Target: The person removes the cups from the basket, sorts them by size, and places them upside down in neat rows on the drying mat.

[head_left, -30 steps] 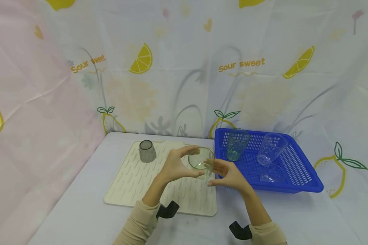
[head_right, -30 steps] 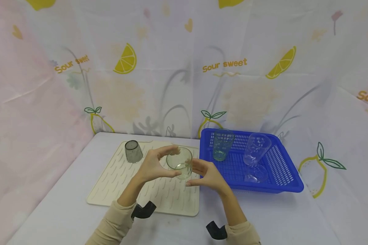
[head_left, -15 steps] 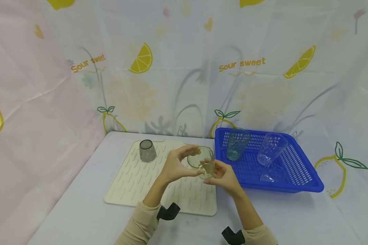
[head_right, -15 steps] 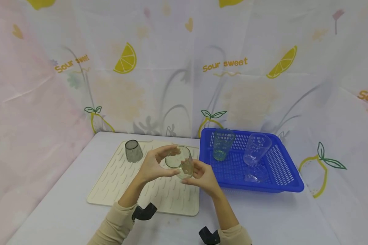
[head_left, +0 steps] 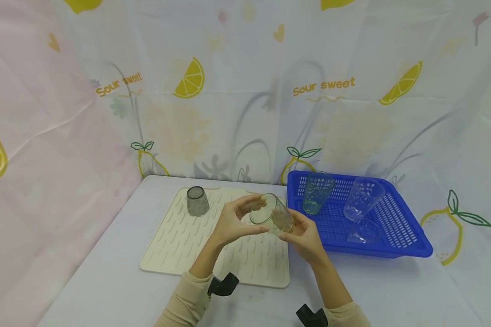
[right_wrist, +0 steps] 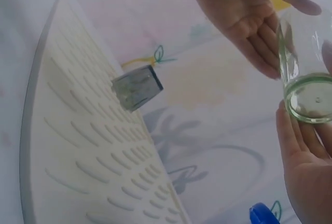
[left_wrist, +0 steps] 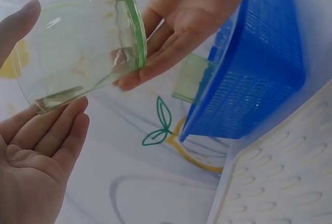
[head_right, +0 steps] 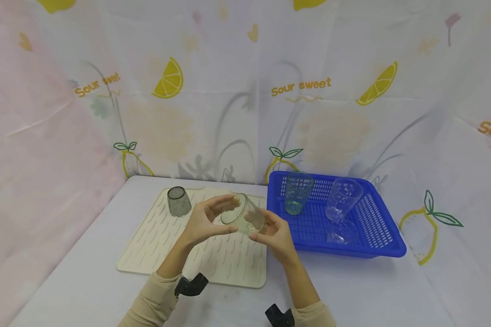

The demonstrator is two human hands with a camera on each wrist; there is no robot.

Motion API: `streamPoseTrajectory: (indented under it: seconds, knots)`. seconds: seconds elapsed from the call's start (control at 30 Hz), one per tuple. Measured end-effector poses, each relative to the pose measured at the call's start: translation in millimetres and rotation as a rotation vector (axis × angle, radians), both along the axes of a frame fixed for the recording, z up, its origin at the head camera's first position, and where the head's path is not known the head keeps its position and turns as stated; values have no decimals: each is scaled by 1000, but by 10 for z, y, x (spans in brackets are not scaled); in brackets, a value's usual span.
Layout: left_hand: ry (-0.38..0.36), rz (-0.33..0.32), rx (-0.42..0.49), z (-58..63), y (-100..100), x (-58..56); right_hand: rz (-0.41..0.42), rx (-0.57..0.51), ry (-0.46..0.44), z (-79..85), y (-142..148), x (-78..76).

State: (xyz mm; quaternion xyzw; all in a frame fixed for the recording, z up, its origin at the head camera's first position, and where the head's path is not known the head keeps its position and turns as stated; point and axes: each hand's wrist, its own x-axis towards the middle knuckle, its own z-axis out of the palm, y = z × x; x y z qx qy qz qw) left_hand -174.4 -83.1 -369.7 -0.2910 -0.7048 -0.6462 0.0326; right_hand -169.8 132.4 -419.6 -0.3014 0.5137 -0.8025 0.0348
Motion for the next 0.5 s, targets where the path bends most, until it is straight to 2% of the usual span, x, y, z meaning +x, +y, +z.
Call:
streamPoseTrajectory:
  seconds: [0.23,0.5]
  knots:
    - [-33,7,-22,-38,-24,0,-29,-36,-43,49,8,17]
    - [-56,19,-66,-65,-37,15,-53,-34,-34,92,50,15]
